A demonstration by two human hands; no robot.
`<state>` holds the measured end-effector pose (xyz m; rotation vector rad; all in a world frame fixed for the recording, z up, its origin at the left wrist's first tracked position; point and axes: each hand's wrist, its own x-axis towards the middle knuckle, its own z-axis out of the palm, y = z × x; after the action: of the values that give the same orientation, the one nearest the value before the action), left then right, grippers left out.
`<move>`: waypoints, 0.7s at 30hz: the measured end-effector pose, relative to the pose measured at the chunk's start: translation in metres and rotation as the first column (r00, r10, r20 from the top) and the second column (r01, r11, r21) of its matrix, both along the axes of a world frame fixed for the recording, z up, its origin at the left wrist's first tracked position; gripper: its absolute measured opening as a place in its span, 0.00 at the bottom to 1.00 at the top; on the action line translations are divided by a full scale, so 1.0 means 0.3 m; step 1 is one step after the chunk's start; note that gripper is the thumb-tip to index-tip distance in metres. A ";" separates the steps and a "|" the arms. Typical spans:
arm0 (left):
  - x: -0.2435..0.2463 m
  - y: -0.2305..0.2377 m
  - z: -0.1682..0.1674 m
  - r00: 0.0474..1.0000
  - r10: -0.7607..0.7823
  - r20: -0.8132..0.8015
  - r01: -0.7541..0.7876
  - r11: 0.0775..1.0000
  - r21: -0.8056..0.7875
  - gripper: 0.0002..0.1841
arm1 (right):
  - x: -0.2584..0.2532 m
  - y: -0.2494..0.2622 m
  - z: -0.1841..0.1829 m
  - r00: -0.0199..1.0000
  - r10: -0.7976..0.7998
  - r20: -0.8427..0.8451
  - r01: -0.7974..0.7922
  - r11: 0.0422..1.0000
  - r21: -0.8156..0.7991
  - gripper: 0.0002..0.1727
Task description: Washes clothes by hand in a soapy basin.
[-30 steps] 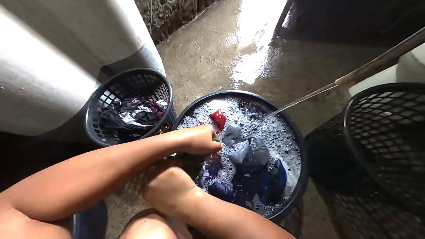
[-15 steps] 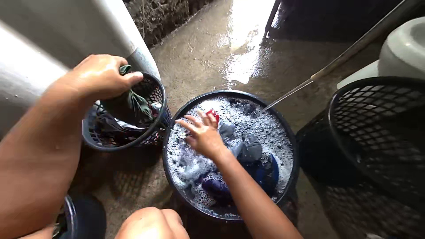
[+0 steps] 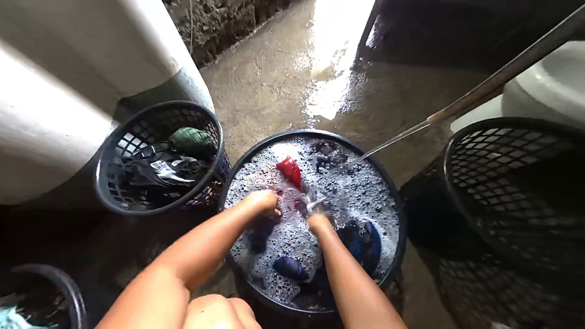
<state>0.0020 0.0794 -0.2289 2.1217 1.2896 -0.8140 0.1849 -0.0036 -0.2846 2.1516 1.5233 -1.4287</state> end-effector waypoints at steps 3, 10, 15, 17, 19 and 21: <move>-0.024 -0.034 -0.105 0.999 0.025 0.021 -0.024 0.999 -0.040 0.35 | 0.011 -0.023 -0.133 0.996 -0.084 -0.012 0.084 0.969 0.234 0.31; -0.093 -0.183 -0.157 0.996 -0.027 -0.088 0.007 0.976 -0.216 0.25 | 0.044 -0.181 -0.066 0.997 -0.072 -0.012 0.072 0.928 0.366 0.31; -0.082 -0.178 -0.057 0.956 -0.020 0.294 0.074 0.982 -0.173 0.17 | 0.065 0.025 0.097 0.989 0.144 0.013 -0.145 0.988 0.062 0.29; -0.051 -0.141 0.097 0.825 0.217 0.522 -0.138 0.973 -0.186 0.20 | 0.073 0.119 0.119 0.951 0.284 -0.122 -0.264 0.951 0.158 0.29; -0.023 -0.131 0.281 0.662 0.305 0.685 -0.259 0.950 -0.172 0.19 | 0.071 0.145 0.139 0.880 0.360 -0.311 -0.303 0.928 0.216 0.34; -0.018 -0.160 0.439 0.453 0.258 0.853 -0.339 0.935 -0.103 0.17 | 0.054 0.122 0.176 0.837 0.334 -0.434 -0.272 0.941 0.201 0.40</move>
<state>-0.0034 0.0315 -0.0971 1.8141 1.0418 0.4774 0.2010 0.0329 -0.2317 1.5816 2.0609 -1.8498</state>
